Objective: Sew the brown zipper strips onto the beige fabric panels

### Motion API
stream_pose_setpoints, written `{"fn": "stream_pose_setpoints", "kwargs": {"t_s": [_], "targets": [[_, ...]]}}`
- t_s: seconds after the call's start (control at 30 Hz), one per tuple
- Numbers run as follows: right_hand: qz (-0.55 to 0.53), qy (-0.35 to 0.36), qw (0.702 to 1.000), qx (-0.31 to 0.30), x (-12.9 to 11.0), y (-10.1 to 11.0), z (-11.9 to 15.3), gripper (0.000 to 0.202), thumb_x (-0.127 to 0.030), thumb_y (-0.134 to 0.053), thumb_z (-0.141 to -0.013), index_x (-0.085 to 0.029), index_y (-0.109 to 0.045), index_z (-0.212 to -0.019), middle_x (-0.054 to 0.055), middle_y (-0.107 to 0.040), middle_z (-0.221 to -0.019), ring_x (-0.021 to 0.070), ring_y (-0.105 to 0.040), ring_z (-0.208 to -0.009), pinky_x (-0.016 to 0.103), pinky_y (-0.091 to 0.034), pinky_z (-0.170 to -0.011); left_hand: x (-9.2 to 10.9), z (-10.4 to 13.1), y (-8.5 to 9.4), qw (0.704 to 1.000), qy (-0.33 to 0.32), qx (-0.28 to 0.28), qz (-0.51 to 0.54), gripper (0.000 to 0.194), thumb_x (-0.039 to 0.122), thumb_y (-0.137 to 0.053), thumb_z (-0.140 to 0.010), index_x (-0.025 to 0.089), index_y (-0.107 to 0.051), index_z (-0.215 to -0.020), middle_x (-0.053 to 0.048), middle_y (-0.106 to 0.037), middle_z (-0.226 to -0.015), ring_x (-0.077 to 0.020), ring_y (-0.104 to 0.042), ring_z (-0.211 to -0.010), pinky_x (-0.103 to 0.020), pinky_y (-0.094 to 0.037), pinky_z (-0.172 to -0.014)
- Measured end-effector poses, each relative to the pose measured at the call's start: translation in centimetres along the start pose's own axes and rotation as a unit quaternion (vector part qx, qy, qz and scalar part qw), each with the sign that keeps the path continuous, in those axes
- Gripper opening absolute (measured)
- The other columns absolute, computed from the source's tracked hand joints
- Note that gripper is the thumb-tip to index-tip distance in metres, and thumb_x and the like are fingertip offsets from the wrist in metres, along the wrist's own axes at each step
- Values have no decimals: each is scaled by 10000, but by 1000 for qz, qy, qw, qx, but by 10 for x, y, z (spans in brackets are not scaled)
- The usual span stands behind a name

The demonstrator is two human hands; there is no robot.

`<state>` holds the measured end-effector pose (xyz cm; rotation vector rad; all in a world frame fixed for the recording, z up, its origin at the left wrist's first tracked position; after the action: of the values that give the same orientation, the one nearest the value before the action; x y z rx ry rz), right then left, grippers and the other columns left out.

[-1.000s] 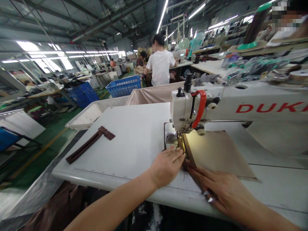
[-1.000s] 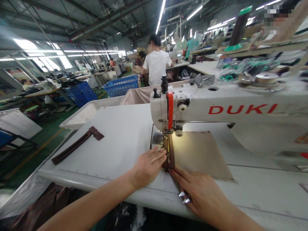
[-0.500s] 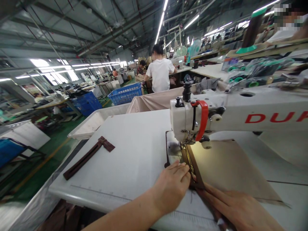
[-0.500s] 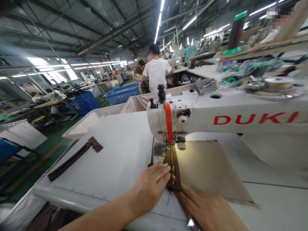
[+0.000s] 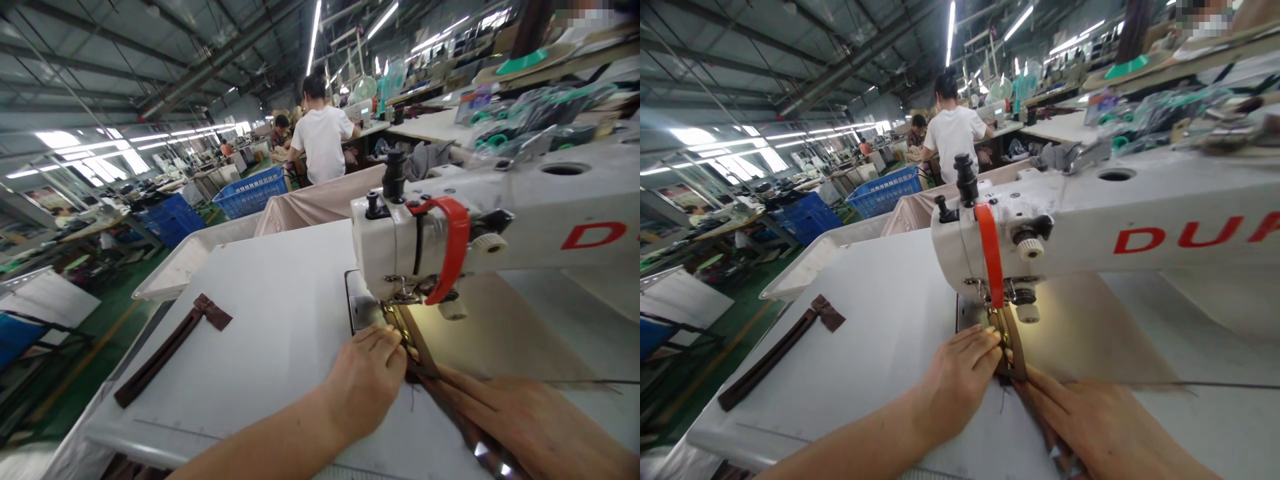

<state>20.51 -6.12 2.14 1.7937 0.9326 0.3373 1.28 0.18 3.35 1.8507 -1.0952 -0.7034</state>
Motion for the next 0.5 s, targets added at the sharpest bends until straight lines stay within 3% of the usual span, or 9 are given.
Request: {"fn": "stream_pose_setpoints", "kwargs": {"t_s": [0.2, 0.33, 0.5], "targets": [[9, -14, 1000, -12, 14, 0, -12, 781, -62, -409, -589, -202, -442, -1356, 24, -722, -926, 163, -673, -612, 243, -545, -482, -13, -8, -6, 999, 25, -1, 31, 255, 183, -377, -1002, 99, -613, -956, -69, -677, -1050, -168, -616, -1018, -293, -502, -948], [30, -21, 999, 9, 19, -1, -18, 654, -73, -403, -548, -185, -555, -1175, 26, -720, -927, 167, -672, -616, 271, -561, -506, -18, -10, -13, 998, 46, -2, 35, 205, 208, -423, -994, 110, -601, -970, -45, -675, -997, -178, -604, -990, -307, -523, -872], [42, -33, 998, -16, 23, -6, -15, 565, -76, -429, -623, -207, -606, -1143, 48, -718, -973, 197, -678, -652, 292, -567, -527, -19, -8, -16, 998, 58, -24, 29, 133, 195, -501, -961, 113, -594, -1010, -41, -660, -1001, -178, -589, -995, -301, -517, -885]]}}
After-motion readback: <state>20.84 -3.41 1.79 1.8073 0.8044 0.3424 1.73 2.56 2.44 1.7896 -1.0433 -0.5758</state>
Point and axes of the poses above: each hand's wrist, its own z-axis away from the middle knuckle, its own y-axis out of the back of the hand, x = y × z, the point moved 1 cm from there along -z, towards the middle knuckle
